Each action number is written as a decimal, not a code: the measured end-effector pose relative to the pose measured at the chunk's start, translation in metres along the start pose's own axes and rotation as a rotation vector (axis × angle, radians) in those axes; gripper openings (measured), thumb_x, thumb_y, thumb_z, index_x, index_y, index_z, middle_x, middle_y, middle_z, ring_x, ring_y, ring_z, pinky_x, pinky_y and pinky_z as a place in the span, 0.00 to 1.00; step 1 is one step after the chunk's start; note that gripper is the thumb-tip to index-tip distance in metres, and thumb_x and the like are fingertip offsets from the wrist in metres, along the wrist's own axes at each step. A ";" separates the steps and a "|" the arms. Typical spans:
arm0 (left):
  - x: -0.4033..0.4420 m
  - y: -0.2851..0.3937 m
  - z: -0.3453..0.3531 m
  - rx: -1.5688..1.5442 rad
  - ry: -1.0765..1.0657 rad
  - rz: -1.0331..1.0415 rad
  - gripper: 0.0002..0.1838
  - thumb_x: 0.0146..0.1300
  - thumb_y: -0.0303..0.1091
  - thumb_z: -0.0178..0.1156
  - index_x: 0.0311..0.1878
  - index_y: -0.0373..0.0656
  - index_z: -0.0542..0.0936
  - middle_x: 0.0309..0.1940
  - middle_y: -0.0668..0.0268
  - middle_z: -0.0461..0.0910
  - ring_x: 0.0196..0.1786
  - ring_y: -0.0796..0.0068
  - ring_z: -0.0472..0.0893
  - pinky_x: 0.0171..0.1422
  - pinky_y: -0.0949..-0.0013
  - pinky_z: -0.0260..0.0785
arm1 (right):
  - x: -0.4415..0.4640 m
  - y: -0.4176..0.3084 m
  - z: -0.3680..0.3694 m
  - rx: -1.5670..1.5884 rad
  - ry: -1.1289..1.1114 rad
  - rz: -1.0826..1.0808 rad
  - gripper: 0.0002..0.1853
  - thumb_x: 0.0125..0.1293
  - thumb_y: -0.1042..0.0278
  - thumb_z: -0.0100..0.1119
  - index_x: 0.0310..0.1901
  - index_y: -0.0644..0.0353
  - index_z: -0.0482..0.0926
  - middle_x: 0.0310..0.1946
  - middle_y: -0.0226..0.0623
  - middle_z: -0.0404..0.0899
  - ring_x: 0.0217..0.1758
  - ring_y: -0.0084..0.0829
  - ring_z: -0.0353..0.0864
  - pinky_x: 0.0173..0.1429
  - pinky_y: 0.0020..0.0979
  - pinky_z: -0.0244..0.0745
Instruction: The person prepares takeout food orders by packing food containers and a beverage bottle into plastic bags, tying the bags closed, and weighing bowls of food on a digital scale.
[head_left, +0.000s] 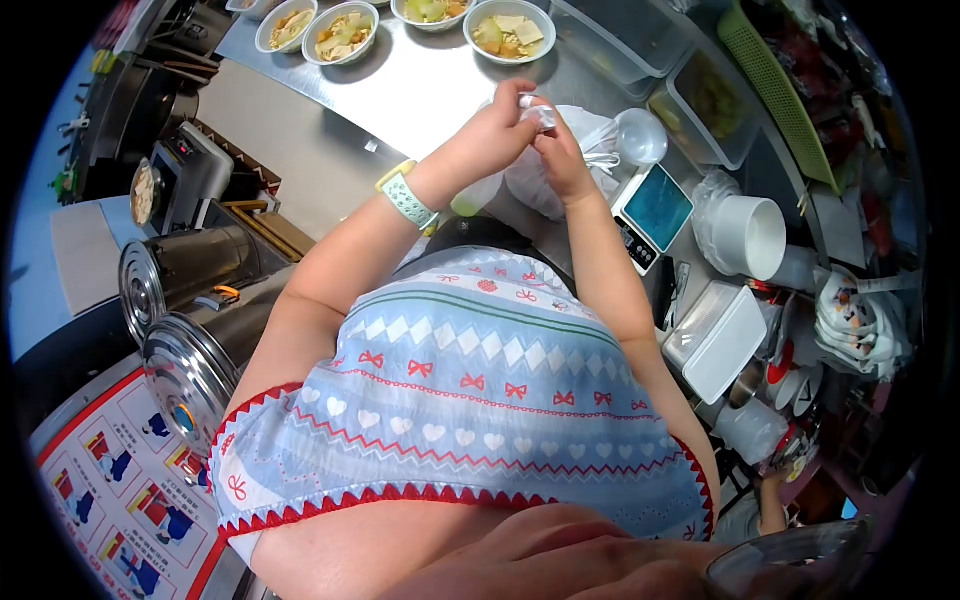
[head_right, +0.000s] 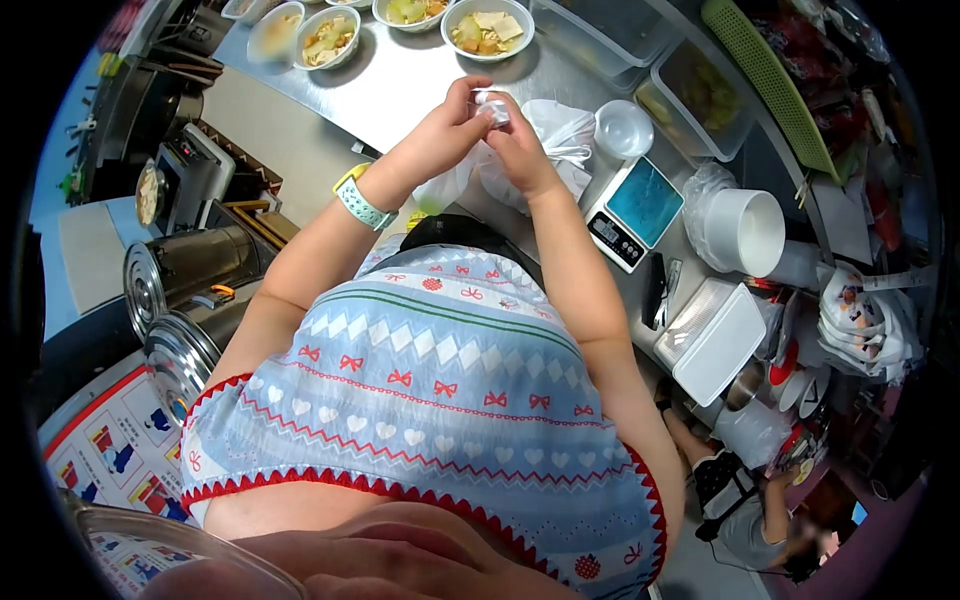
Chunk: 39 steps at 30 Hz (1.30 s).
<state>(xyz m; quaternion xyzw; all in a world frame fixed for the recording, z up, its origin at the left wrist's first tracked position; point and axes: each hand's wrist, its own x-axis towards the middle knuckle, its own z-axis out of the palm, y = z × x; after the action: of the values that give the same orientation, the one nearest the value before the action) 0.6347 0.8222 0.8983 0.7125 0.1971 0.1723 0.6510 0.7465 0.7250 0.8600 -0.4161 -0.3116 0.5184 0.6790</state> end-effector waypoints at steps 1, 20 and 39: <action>0.001 -0.001 -0.001 0.052 0.010 -0.044 0.24 0.70 0.33 0.51 0.65 0.39 0.57 0.36 0.64 0.75 0.37 0.77 0.76 0.44 0.72 0.70 | 0.003 -0.002 -0.001 -0.217 -0.005 -0.038 0.18 0.64 0.77 0.46 0.57 0.63 0.67 0.52 0.36 0.68 0.54 0.26 0.71 0.58 0.29 0.69; -0.004 -0.025 -0.014 -0.445 -0.171 -0.292 0.11 0.70 0.27 0.48 0.54 0.43 0.68 0.32 0.68 0.74 0.23 0.83 0.72 0.29 0.82 0.65 | 0.004 -0.009 -0.005 -0.689 -0.012 -0.261 0.09 0.67 0.69 0.49 0.38 0.63 0.78 0.51 0.39 0.60 0.46 0.27 0.71 0.51 0.29 0.70; -0.043 -0.002 -0.013 0.580 0.172 0.387 0.07 0.55 0.23 0.60 0.38 0.40 0.74 0.35 0.59 0.77 0.33 0.57 0.79 0.37 0.62 0.72 | 0.004 -0.028 0.011 -0.967 0.026 0.071 0.08 0.66 0.68 0.53 0.36 0.64 0.77 0.30 0.44 0.79 0.33 0.34 0.79 0.38 0.33 0.73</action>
<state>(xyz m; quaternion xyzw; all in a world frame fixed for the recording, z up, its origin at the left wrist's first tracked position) 0.5917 0.8116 0.8981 0.8747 0.1530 0.2886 0.3582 0.7509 0.7283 0.8900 -0.7007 -0.4939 0.3321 0.3935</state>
